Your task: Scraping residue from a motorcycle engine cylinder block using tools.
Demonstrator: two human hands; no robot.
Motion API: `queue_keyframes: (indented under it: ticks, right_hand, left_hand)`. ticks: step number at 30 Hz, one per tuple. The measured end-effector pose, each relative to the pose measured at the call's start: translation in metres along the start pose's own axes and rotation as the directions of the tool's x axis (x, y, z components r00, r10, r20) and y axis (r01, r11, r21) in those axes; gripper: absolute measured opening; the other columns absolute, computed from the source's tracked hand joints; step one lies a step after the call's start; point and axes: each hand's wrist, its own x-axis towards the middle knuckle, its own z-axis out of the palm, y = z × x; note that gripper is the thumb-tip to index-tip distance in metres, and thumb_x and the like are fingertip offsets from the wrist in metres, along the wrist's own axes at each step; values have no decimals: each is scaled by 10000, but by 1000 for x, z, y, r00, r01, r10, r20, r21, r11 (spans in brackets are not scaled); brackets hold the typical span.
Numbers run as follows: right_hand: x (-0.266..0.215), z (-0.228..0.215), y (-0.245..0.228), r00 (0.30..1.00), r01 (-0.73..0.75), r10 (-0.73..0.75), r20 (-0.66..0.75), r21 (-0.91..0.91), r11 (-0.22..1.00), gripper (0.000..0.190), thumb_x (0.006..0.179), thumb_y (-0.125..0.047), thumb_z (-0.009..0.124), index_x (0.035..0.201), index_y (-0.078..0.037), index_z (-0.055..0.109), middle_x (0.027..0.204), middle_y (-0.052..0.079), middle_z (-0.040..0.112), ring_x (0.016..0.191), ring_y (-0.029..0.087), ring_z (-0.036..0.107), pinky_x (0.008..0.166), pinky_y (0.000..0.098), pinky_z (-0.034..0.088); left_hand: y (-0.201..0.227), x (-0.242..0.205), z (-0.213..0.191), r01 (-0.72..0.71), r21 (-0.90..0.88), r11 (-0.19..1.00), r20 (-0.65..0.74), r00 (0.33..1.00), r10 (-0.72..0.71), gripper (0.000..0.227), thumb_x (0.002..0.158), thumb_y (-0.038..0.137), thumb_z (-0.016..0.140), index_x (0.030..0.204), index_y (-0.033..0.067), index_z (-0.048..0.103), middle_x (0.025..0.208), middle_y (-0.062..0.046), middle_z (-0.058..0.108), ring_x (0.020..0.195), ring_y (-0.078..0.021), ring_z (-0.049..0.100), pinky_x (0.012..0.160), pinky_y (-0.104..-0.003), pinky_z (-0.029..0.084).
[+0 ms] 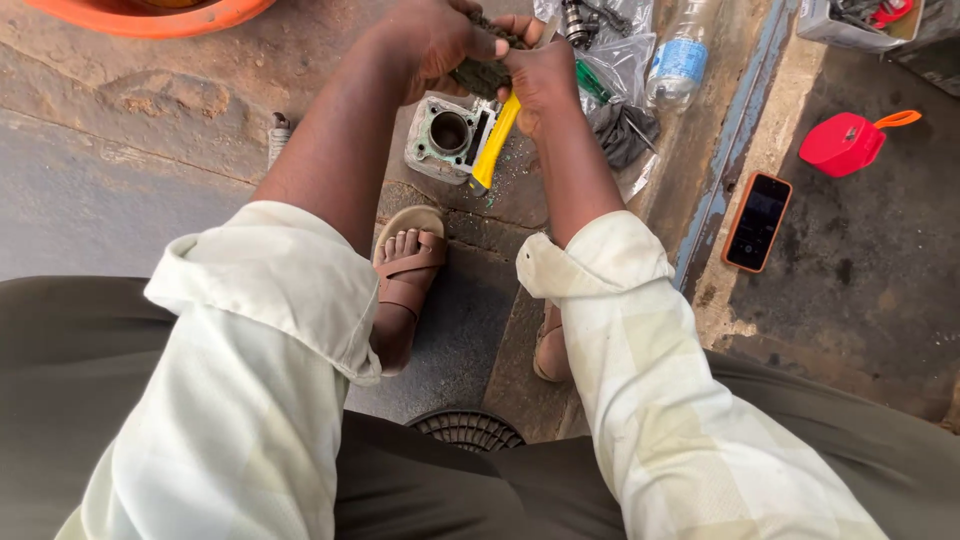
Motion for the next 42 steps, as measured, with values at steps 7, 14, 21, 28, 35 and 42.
queue_keyframes:
  ticks: [7, 14, 21, 28, 35, 42]
  right_hand:
    - [1, -38, 3, 982, 113, -164, -96, -402, 909, 268, 790, 58, 726, 1029, -63, 708, 850, 53, 725, 616, 130, 662, 445, 294, 486]
    - [-26, -39, 9, 964, -215, 199, 177, 76, 974, 244, 875, 31, 730, 1111, -29, 715, 943, 82, 730, 700, 138, 659, 542, 264, 473]
    - [-16, -41, 23, 997, -64, 67, 50, -63, 996, 236, 847, 54, 783, 960, -66, 614, 854, 62, 658, 644, 127, 611, 503, 269, 444]
    - [-31, -45, -28, 954, -227, 252, 165, -156, 961, 331, 835, 24, 747, 1138, -36, 627, 938, 77, 739, 729, 152, 682, 518, 230, 403]
    - [-25, -67, -1, 908, -123, 253, 333, -365, 923, 509, 816, 50, 717, 1316, 12, 630, 1086, 51, 710, 910, 128, 682, 833, 257, 573]
    - [-10, -104, 58, 947, -318, 321, 29, 248, 915, 317, 840, -167, 848, 1017, 7, 648, 967, 143, 740, 913, 254, 751, 850, 349, 615]
  left_hand:
    - [-57, 41, 24, -8, -188, 982, -44, 999, 0, 349, 807, 65, 818, 1129, -13, 710, 938, -93, 767, 769, -213, 756, 611, -324, 661]
    - [-42, 9, 7, 43, -384, 922, -59, 996, -71, 308, 930, 177, 719, 1142, -45, 691, 928, -118, 773, 725, -206, 756, 608, -338, 660]
    - [-35, 10, 35, 33, -309, 950, 34, 999, -23, 308, 885, 159, 792, 1094, -54, 717, 898, -153, 755, 683, -232, 721, 603, -370, 607]
    - [-60, 34, -6, -57, -270, 961, -504, 859, -91, 349, 897, 160, 754, 1181, -12, 646, 929, -123, 766, 720, -173, 741, 623, -327, 618]
    - [-71, 46, 1, 17, -355, 935, -444, 877, -185, 426, 921, 303, 729, 1163, -35, 633, 954, -134, 741, 788, -194, 718, 694, -366, 604]
    - [-81, 31, -10, 168, -172, 971, -452, 862, -229, 460, 897, 278, 775, 1166, -71, 640, 991, -162, 756, 791, -203, 743, 701, -356, 600]
